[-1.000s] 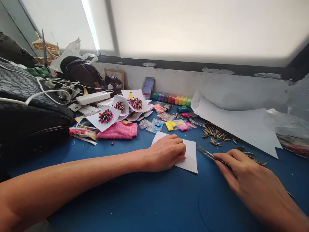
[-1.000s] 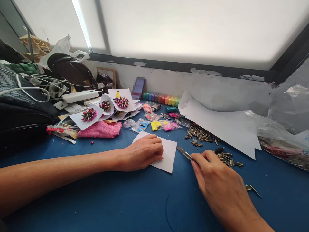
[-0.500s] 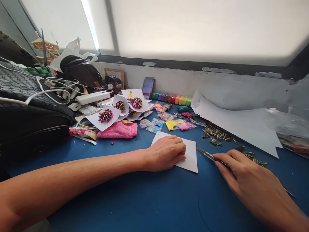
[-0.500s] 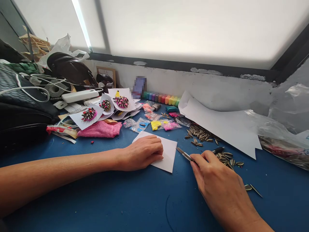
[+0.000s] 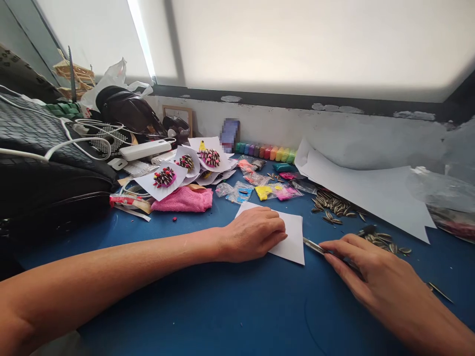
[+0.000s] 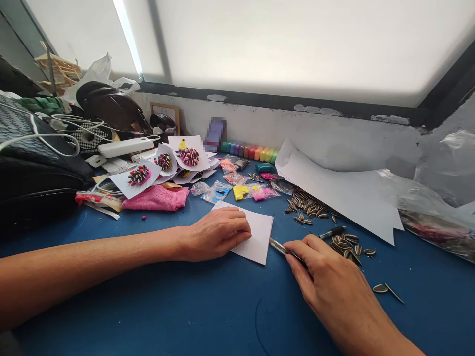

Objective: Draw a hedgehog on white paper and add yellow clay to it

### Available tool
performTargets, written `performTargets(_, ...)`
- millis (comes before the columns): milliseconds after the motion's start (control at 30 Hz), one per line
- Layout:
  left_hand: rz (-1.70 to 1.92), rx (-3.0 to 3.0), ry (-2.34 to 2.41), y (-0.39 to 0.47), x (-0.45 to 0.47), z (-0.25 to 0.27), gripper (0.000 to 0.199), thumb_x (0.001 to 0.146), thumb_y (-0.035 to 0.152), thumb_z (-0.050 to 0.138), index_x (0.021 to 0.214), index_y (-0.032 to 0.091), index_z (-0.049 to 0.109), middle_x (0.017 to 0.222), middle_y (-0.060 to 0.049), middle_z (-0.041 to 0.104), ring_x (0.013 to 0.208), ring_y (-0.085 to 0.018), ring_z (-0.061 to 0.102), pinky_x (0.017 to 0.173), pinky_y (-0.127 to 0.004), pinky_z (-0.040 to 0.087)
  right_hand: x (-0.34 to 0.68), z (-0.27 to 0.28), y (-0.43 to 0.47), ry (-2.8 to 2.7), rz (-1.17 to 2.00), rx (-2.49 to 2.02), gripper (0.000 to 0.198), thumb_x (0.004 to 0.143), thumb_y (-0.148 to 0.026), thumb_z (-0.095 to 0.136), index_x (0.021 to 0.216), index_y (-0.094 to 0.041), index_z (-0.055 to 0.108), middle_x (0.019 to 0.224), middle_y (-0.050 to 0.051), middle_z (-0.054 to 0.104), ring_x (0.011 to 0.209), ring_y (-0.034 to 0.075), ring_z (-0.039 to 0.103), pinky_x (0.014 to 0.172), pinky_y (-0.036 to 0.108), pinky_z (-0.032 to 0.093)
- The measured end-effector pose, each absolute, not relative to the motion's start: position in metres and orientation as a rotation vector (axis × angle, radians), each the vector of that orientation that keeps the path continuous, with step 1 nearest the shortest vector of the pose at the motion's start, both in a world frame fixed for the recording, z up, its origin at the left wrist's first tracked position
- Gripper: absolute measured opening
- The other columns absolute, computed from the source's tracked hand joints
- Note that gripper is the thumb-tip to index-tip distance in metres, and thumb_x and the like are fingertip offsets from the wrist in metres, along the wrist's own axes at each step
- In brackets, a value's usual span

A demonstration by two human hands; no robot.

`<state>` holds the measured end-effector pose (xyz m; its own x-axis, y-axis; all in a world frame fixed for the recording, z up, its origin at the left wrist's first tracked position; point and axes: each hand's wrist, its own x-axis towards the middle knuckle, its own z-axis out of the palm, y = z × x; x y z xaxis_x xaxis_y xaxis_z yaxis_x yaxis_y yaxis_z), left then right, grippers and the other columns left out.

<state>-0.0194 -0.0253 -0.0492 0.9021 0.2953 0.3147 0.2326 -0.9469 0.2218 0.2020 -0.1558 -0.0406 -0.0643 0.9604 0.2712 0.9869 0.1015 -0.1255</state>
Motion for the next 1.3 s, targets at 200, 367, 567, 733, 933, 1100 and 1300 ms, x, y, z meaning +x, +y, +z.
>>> performTargets(200, 0.372, 3.051, 0.263, -0.027, -0.032, -0.037, 0.025, 0.101, 0.028, 0.046, 0.108, 0.014, 0.065, 0.113, -0.013, 0.068, 0.113, -0.027, 0.059, 0.1, -0.041, 0.041, 0.206, -0.036, -0.155, -2.144, -0.073, -1.968, 0.037, 0.097, -0.044, 0.041, 0.1, -0.032, 0.076, 0.093, 0.003, 0.072, 0.072, 0.019, 0.072, 0.057, 0.03, 0.055)
performTargets(367, 0.173, 2.944, 0.297, -0.019, -0.038, -0.048, 0.055, 0.104, 0.046, 0.035, 0.151, 0.018, 0.038, 0.16, -0.013, 0.031, 0.148, -0.034, 0.025, 0.118, -0.049, 0.024, 0.208, -0.038, -0.156, -2.199, -0.042, -1.939, 0.034, 0.097, -0.042, 0.043, 0.108, -0.032, 0.074, 0.098, 0.004, 0.072, 0.078, 0.019, 0.073, 0.064, 0.031, 0.058)
performTargets(567, 0.149, 2.864, 0.481, -0.009, -0.035, -0.053, 0.057, 0.104, 0.046, 0.035, 0.155, 0.019, 0.032, 0.164, -0.012, 0.019, 0.152, -0.031, 0.012, 0.122, -0.051, 0.013, 0.203, -0.04, -0.153, -2.256, -0.107, -1.805, 0.038, 0.099, -0.044, 0.039, 0.108, -0.028, 0.073, 0.094, 0.006, 0.071, 0.074, 0.019, 0.07, 0.066, 0.031, 0.057)
performTargets(733, 0.178, 2.884, 0.424, -0.01, -0.035, -0.05, 0.051, 0.106, 0.04, 0.033, 0.153, 0.023, 0.036, 0.164, -0.008, 0.022, 0.152, -0.029, 0.015, 0.123, -0.048, 0.014, 0.206, -0.041, -0.156, -2.248, -0.144, -1.787, 0.042, 0.099, -0.048, 0.036, 0.105, -0.028, 0.073, 0.09, 0.006, 0.069, 0.071, 0.018, 0.069, 0.064, 0.03, 0.057)
performTargets(933, 0.069, 2.818, 0.362, -0.016, -0.033, -0.047, 0.051, 0.106, 0.041, 0.032, 0.153, 0.023, 0.037, 0.164, -0.008, 0.022, 0.152, -0.03, 0.013, 0.123, -0.046, 0.013, 0.209, -0.039, -0.167, -2.252, -0.184, -1.771, 0.041, 0.099, -0.048, 0.038, 0.106, -0.028, 0.073, 0.089, 0.006, 0.069, 0.069, 0.017, 0.068, 0.057, 0.027, 0.054)
performTargets(1100, 0.159, 2.865, 0.429, -0.014, -0.025, -0.052, 0.051, 0.105, 0.04, 0.035, 0.151, 0.018, 0.04, 0.16, -0.012, 0.03, 0.149, -0.032, 0.024, 0.121, -0.046, 0.019, 0.206, -0.043, -0.165, -2.236, -0.186, -1.727, 0.041, 0.1, -0.046, 0.038, 0.108, -0.027, 0.073, 0.088, 0.005, 0.067, 0.067, 0.015, 0.066, 0.058, 0.025, 0.055)
performTargets(1300, 0.267, 2.847, 0.442, -0.017, -0.017, -0.055, 0.044, 0.104, 0.035, 0.04, 0.145, 0.019, 0.049, 0.16, -0.01, 0.031, 0.149, -0.032, 0.025, 0.121, -0.047, 0.02, 0.213, -0.043, -0.165, -2.254, -0.364, -1.623, 0.042, 0.101, -0.043, 0.038, 0.108, -0.024, 0.074, 0.086, 0.005, 0.066, 0.07, 0.014, 0.068, 0.057, 0.023, 0.057)
